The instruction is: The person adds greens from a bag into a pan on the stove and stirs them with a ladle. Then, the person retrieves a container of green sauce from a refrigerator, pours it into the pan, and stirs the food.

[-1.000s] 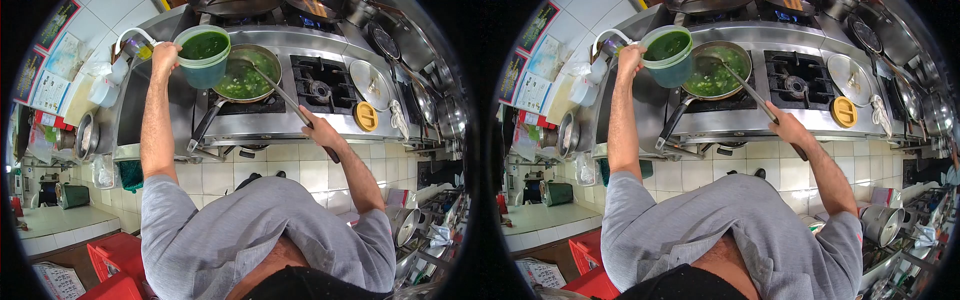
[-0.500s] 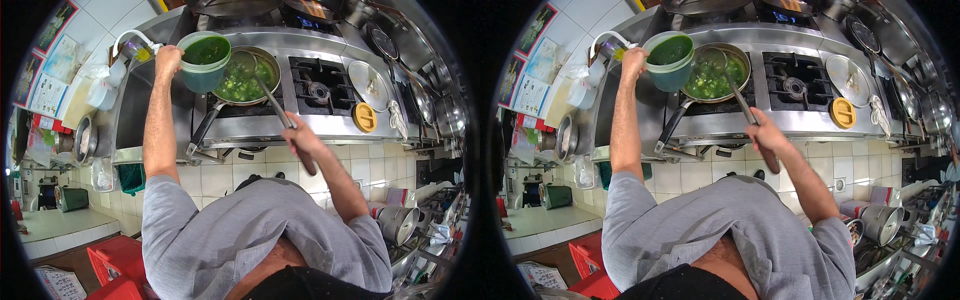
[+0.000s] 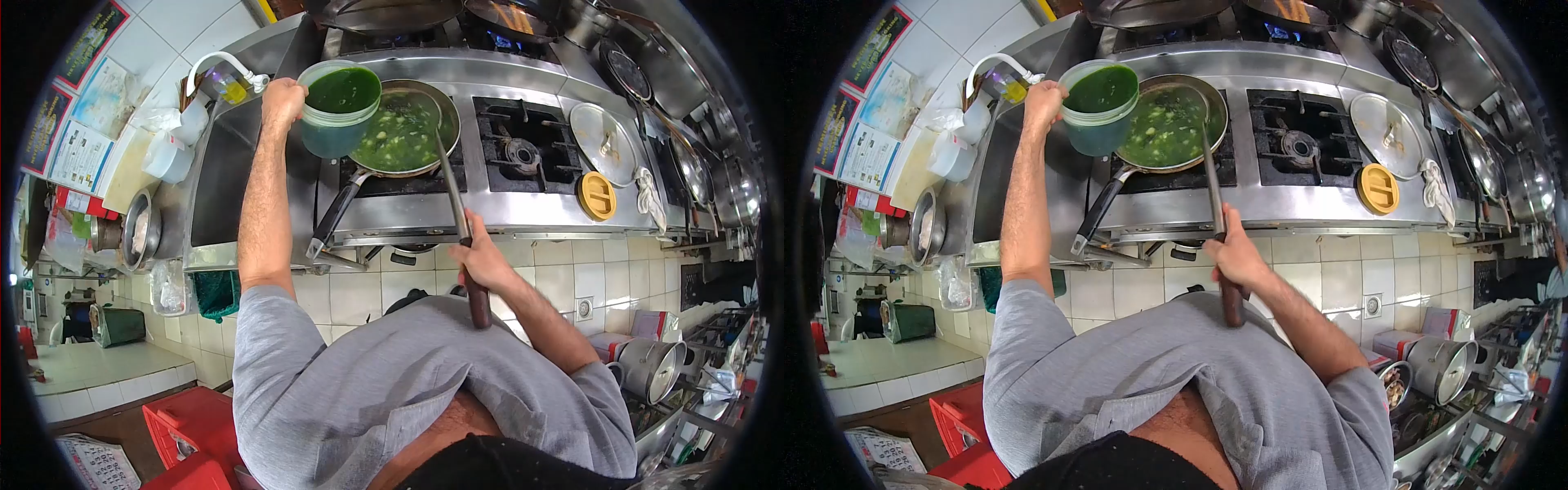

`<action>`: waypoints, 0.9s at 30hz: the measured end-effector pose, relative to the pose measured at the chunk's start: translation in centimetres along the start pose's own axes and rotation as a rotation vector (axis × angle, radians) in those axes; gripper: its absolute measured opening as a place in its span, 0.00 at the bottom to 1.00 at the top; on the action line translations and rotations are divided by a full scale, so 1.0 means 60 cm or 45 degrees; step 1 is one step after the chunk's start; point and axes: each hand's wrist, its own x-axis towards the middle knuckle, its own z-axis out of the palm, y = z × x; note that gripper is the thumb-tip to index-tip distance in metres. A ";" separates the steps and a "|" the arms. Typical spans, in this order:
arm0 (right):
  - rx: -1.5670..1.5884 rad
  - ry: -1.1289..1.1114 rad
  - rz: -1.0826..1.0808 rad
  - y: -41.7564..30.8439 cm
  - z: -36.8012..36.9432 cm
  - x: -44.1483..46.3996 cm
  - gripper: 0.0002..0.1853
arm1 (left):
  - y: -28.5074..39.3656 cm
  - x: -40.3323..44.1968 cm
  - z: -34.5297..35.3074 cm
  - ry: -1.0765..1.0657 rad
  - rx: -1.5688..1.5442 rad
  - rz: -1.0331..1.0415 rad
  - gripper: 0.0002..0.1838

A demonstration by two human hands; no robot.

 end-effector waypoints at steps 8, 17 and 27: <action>0.288 -0.160 -0.021 -0.021 -0.092 0.024 0.35 | 0.008 0.003 0.011 -0.013 0.175 0.003 0.11; -1.033 0.356 -0.697 0.090 -0.096 0.073 0.39 | 0.001 0.011 0.026 0.071 0.320 0.067 0.13; 1.221 -0.438 0.076 -0.004 -0.036 0.009 0.19 | -0.007 -0.012 0.000 0.038 -0.485 -0.033 0.09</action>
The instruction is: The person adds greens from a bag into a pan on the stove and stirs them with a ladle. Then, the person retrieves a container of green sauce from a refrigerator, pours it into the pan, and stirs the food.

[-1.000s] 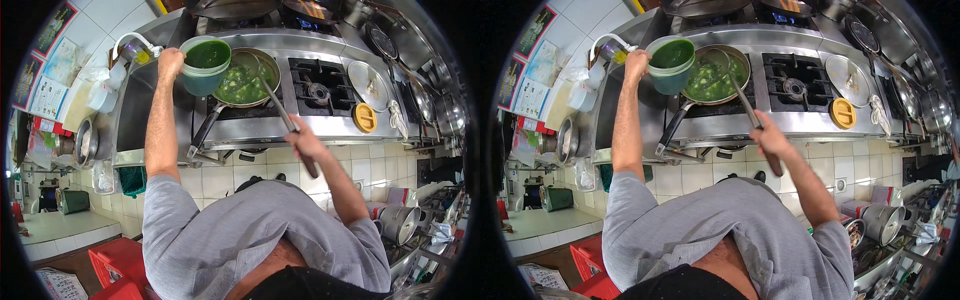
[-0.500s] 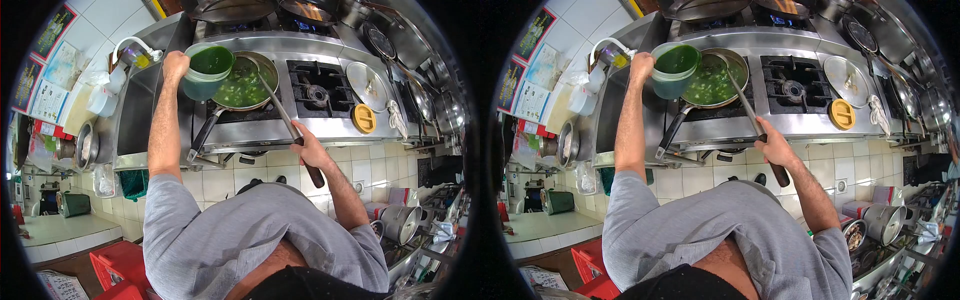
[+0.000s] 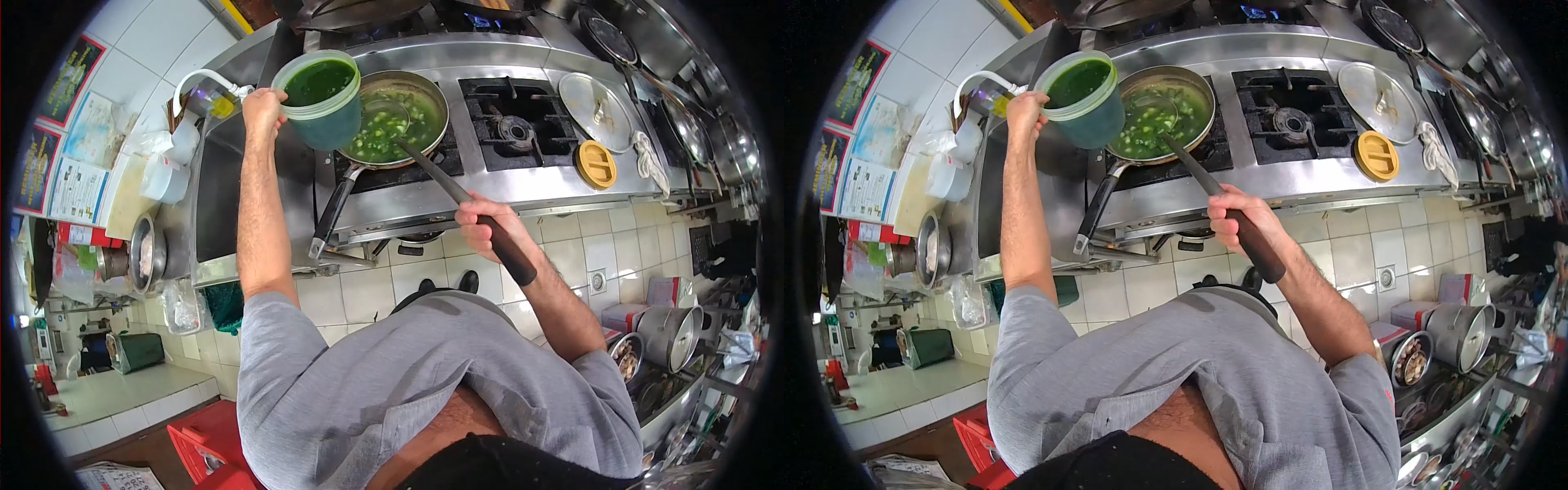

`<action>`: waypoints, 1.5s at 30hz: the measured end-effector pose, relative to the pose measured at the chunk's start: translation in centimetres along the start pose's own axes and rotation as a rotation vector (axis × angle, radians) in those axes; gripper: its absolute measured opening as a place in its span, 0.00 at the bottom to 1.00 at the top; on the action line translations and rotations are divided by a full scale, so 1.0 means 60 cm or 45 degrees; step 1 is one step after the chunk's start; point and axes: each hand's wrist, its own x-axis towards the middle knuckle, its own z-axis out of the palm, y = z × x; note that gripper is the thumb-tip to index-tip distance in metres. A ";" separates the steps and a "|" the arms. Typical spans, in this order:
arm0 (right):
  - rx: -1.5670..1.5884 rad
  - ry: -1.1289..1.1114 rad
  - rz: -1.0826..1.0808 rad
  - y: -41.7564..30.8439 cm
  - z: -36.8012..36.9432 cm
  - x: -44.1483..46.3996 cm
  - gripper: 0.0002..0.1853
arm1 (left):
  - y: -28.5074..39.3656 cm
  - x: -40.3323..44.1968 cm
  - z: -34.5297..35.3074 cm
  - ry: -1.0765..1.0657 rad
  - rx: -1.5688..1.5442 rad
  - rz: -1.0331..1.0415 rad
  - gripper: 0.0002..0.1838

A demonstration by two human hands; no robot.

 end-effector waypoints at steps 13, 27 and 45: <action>-2.112 0.406 -0.551 -0.008 -0.067 0.002 0.39 | 0.147 -0.021 -0.032 -0.203 -0.113 0.184 0.07; -0.191 -0.154 0.134 0.001 -0.076 0.060 0.19 | 0.237 -0.117 0.139 -0.439 -0.125 0.306 0.07; -0.149 1.886 -1.176 0.206 -0.594 -0.713 0.17 | 0.357 -0.716 0.689 -1.484 -0.316 0.512 0.14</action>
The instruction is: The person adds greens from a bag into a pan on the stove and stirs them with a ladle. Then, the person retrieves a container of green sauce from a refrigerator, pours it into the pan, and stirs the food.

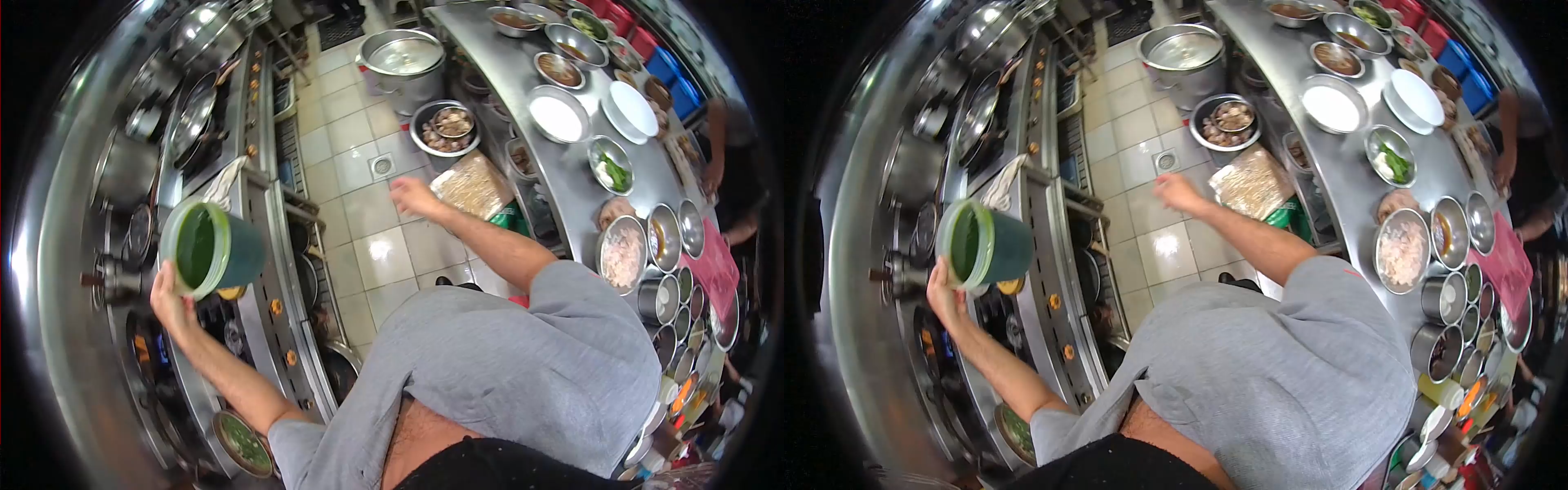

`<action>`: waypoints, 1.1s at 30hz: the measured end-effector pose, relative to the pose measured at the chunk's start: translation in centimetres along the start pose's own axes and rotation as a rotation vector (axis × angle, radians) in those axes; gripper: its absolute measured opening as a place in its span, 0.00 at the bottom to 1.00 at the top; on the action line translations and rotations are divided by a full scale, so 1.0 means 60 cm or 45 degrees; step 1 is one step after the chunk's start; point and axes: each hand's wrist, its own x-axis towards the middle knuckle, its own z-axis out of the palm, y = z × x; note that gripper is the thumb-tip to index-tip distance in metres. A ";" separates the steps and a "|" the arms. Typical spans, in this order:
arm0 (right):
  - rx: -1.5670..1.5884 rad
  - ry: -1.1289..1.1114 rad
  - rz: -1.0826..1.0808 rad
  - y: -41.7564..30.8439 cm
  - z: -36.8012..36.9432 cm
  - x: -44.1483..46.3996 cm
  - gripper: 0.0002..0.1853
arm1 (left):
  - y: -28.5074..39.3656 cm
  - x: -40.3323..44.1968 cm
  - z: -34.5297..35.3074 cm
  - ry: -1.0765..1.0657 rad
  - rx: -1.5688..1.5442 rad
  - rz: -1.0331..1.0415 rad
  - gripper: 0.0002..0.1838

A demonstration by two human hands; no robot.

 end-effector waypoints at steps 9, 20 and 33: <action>-0.392 0.944 -0.156 0.035 -0.284 -0.075 0.17 | 0.024 0.080 0.560 -0.766 -0.172 0.038 0.16; -1.028 1.120 -0.150 -0.045 -0.380 0.122 0.24 | 0.047 0.174 1.151 -1.142 -0.135 0.108 0.20; -1.267 1.127 0.046 -0.004 -0.500 0.213 0.26 | 0.016 0.212 1.664 -1.096 -0.363 0.214 0.19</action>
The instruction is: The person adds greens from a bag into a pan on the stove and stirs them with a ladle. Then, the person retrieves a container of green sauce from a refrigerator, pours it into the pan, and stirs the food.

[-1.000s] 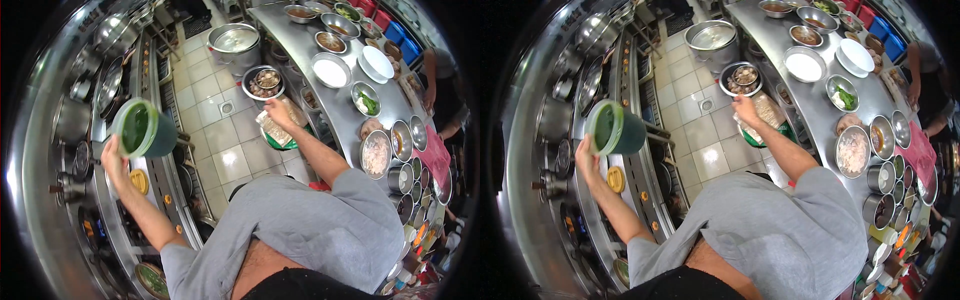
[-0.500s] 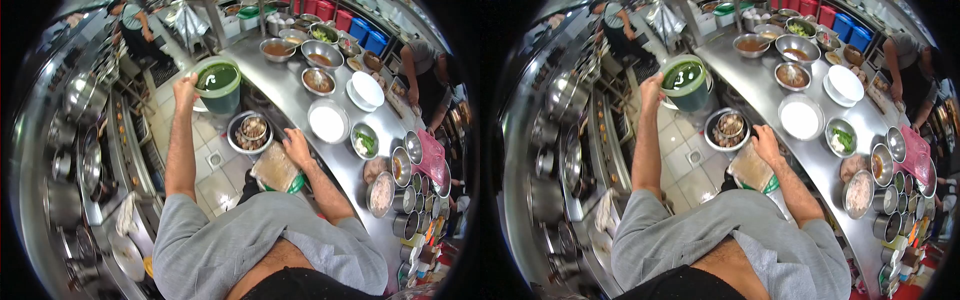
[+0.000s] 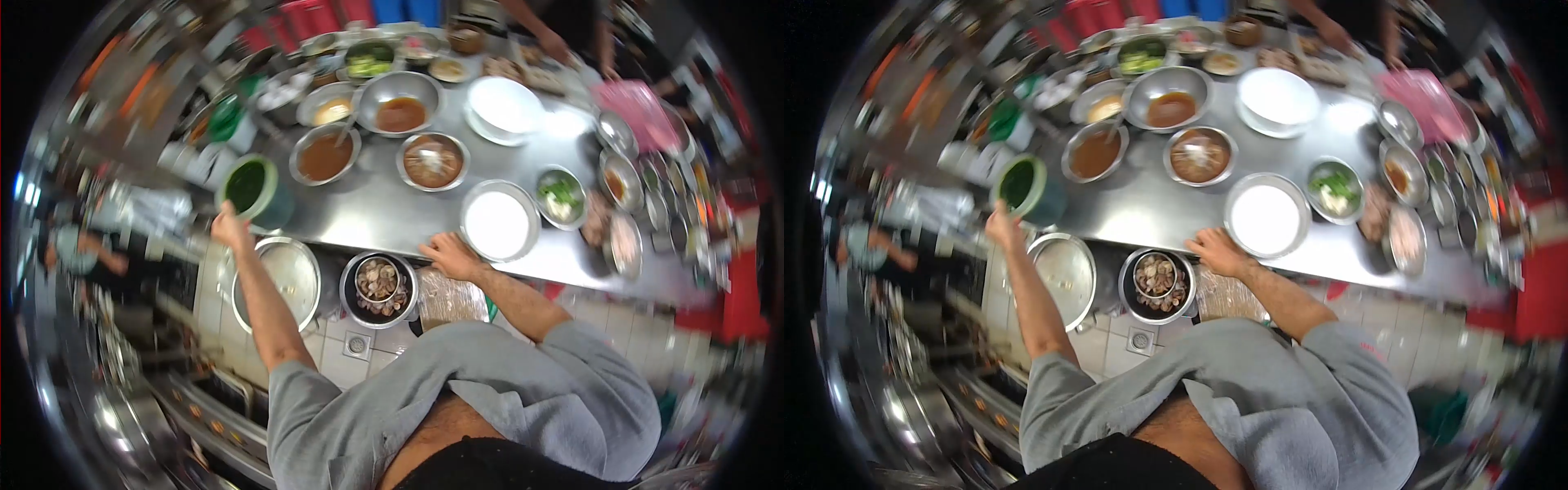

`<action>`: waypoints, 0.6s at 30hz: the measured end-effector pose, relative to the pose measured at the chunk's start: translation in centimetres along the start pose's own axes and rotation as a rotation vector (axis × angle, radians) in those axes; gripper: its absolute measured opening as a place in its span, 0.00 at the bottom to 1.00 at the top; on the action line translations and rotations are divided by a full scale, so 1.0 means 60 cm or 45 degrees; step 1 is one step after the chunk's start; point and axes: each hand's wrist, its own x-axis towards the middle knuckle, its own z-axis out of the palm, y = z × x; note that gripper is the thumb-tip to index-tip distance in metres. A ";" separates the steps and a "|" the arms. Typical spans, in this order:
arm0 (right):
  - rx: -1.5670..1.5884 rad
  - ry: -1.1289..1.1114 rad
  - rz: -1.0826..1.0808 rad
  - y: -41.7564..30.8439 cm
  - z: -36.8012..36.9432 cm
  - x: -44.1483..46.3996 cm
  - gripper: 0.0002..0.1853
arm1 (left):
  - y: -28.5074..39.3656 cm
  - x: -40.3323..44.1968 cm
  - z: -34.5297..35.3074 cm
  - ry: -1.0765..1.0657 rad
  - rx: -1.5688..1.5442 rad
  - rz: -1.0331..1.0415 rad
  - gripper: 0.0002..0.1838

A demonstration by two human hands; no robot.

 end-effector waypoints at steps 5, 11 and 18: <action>-0.067 0.019 -0.006 -0.002 -0.011 -0.003 0.21 | -0.004 0.042 0.073 0.010 0.060 -0.203 0.23; -0.048 0.008 0.014 -0.001 -0.012 -0.004 0.19 | -0.002 0.035 0.138 0.101 0.129 -0.414 0.26; -0.124 -0.014 0.019 0.000 -0.009 -0.002 0.21 | -0.011 0.034 0.165 0.032 0.021 -0.396 0.28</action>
